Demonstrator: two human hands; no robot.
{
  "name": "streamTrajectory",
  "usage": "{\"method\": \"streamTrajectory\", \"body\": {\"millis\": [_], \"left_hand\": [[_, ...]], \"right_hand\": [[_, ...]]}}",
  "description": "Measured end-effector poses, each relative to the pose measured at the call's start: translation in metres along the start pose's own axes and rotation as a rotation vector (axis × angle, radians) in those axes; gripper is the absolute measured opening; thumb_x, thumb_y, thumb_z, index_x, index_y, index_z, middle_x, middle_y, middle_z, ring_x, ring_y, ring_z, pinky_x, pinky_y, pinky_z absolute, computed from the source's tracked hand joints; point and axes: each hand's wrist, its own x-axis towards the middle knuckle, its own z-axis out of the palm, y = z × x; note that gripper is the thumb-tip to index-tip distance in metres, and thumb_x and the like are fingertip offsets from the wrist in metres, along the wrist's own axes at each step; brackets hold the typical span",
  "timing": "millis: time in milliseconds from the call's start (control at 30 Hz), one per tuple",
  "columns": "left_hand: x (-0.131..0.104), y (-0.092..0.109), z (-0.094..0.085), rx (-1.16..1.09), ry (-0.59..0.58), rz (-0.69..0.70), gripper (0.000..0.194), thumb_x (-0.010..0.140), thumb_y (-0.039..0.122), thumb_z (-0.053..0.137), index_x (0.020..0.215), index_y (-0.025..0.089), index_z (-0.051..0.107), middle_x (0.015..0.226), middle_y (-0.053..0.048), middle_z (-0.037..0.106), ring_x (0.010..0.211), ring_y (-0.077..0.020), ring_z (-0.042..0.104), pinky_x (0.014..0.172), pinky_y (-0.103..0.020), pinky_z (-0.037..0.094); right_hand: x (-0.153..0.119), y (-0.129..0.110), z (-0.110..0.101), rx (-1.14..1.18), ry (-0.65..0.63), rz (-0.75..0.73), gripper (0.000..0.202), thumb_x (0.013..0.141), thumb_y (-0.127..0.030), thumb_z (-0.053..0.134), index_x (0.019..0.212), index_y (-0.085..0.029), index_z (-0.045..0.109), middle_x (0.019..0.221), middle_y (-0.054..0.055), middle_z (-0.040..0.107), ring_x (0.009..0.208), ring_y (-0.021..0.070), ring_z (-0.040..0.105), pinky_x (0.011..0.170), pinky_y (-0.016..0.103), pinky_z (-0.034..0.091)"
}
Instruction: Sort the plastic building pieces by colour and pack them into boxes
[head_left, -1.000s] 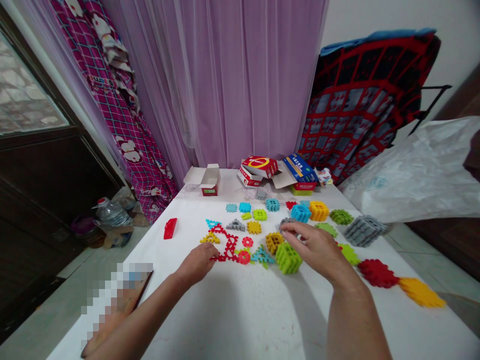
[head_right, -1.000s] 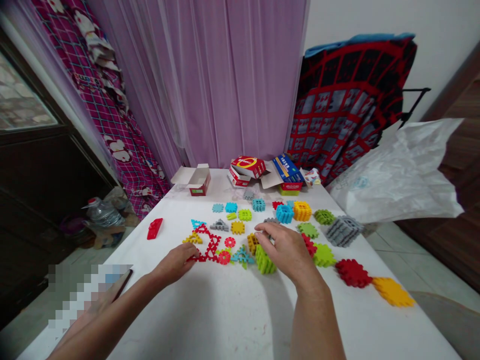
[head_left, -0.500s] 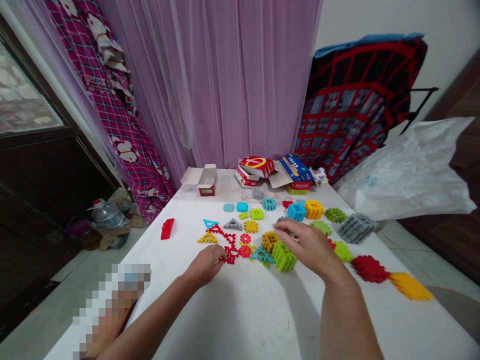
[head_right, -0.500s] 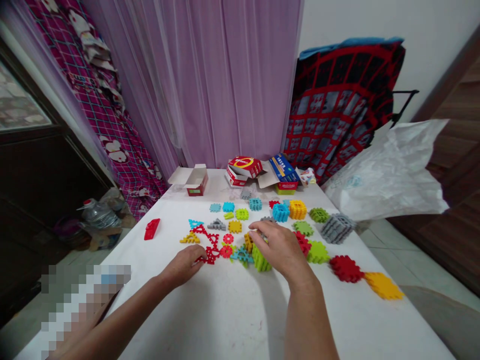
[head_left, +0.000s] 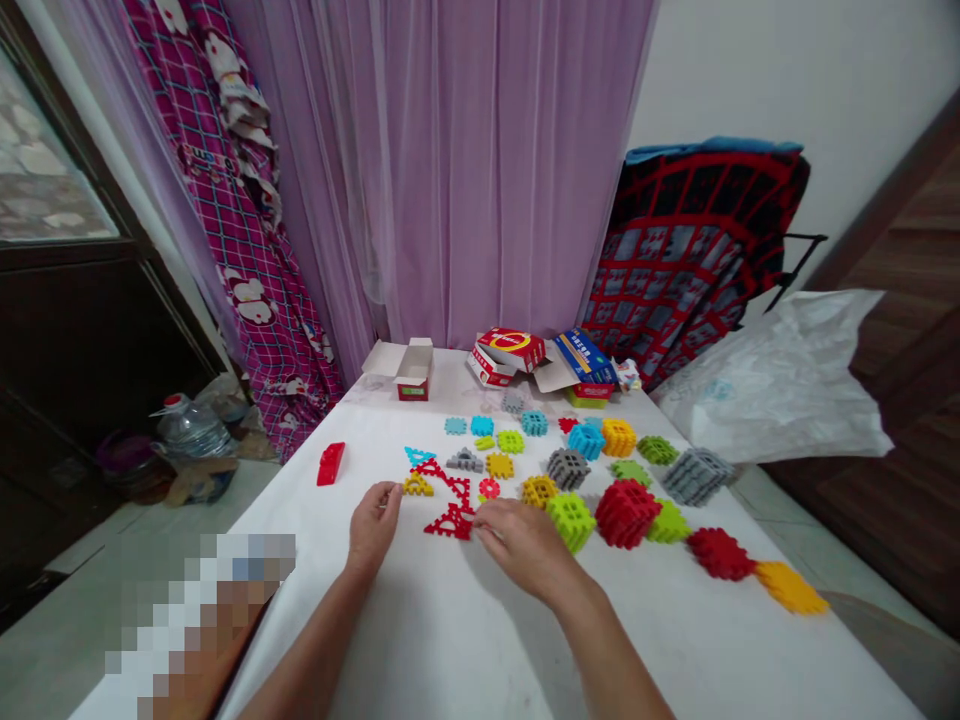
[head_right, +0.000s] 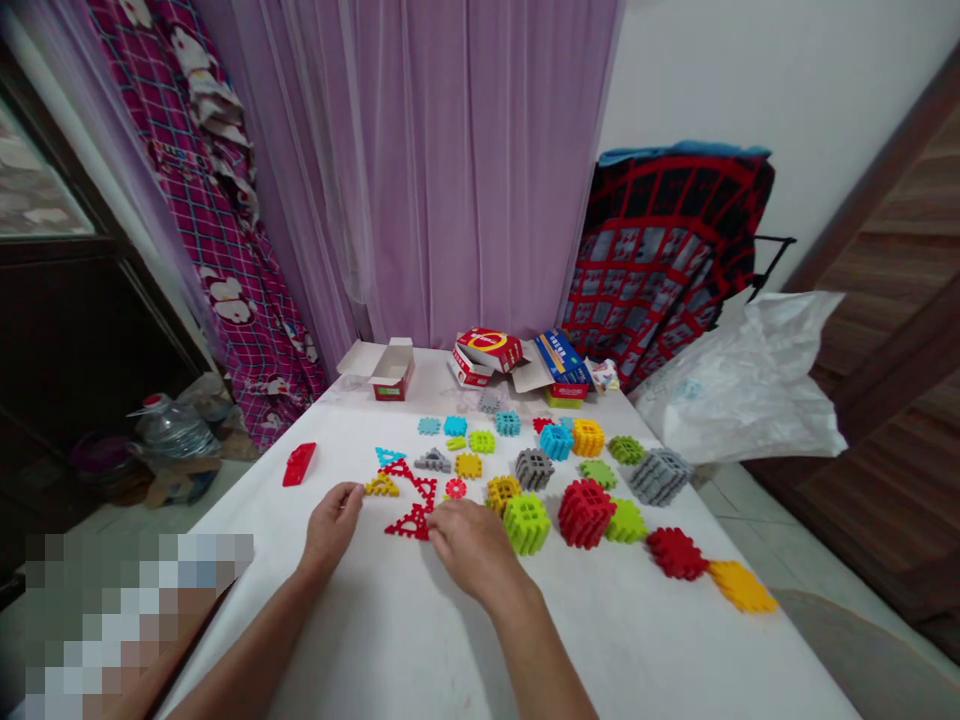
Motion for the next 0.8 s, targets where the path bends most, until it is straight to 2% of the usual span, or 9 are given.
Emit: {"method": "streamTrajectory", "body": {"millis": [67,167,333,500,600,800], "left_hand": [[0.003,-0.004,0.004,-0.065,0.032,-0.065,0.04,0.084,0.058,0.04,0.081,0.023,0.06,0.07,-0.001,0.066,0.067,-0.0179,0.063,0.06,-0.028,0.049],[0.007,-0.007,0.006,-0.151,0.049,-0.133,0.043,0.082,0.06,0.042,0.082,0.022,0.061,0.065,0.0,0.064,0.057,-0.0162,0.06,0.051,-0.026,0.045],[0.017,-0.007,0.004,-0.247,0.055,-0.185,0.042,0.079,0.061,0.047,0.08,0.021,0.062,0.061,0.001,0.062,0.05,-0.0143,0.055,0.047,-0.024,0.041],[0.024,-0.008,0.004,-0.326,0.044,-0.219,0.047,0.075,0.066,0.048,0.081,0.021,0.061,0.057,0.002,0.06,0.044,-0.0124,0.049,0.043,-0.024,0.038],[0.026,-0.009,0.004,-0.361,0.026,-0.236,0.049,0.073,0.068,0.048,0.081,0.021,0.061,0.056,0.002,0.06,0.042,-0.0118,0.046,0.042,-0.024,0.036],[0.027,-0.01,0.005,-0.398,0.013,-0.242,0.048,0.072,0.067,0.049,0.08,0.021,0.062,0.057,0.002,0.061,0.046,-0.0128,0.05,0.045,-0.024,0.038]], "right_hand": [[0.007,-0.007,0.016,-0.099,-0.058,0.06,0.024,0.092,-0.018,0.048,0.095,-0.024,0.071,0.102,0.004,0.071,0.101,0.0202,0.063,0.085,0.028,0.044],[0.017,-0.009,0.033,-0.235,-0.074,0.161,0.026,0.092,-0.015,0.046,0.097,-0.023,0.071,0.104,0.008,0.068,0.103,0.0227,0.06,0.081,0.03,0.044],[0.034,-0.006,0.046,-0.362,-0.123,0.16,0.027,0.092,-0.012,0.045,0.097,-0.02,0.071,0.107,0.011,0.064,0.104,0.025,0.058,0.077,0.031,0.044],[0.044,-0.002,0.047,-0.395,-0.191,0.126,0.025,0.089,-0.01,0.048,0.098,-0.017,0.07,0.105,0.012,0.065,0.103,0.024,0.057,0.08,0.032,0.044],[0.045,0.002,0.043,-0.403,-0.221,0.091,0.019,0.089,-0.015,0.053,0.097,-0.018,0.07,0.105,0.01,0.065,0.102,0.0227,0.058,0.081,0.031,0.045],[0.041,0.008,0.045,-0.367,-0.174,0.068,0.016,0.091,-0.024,0.056,0.099,-0.019,0.068,0.103,0.007,0.066,0.102,0.0217,0.058,0.084,0.03,0.044]]}}
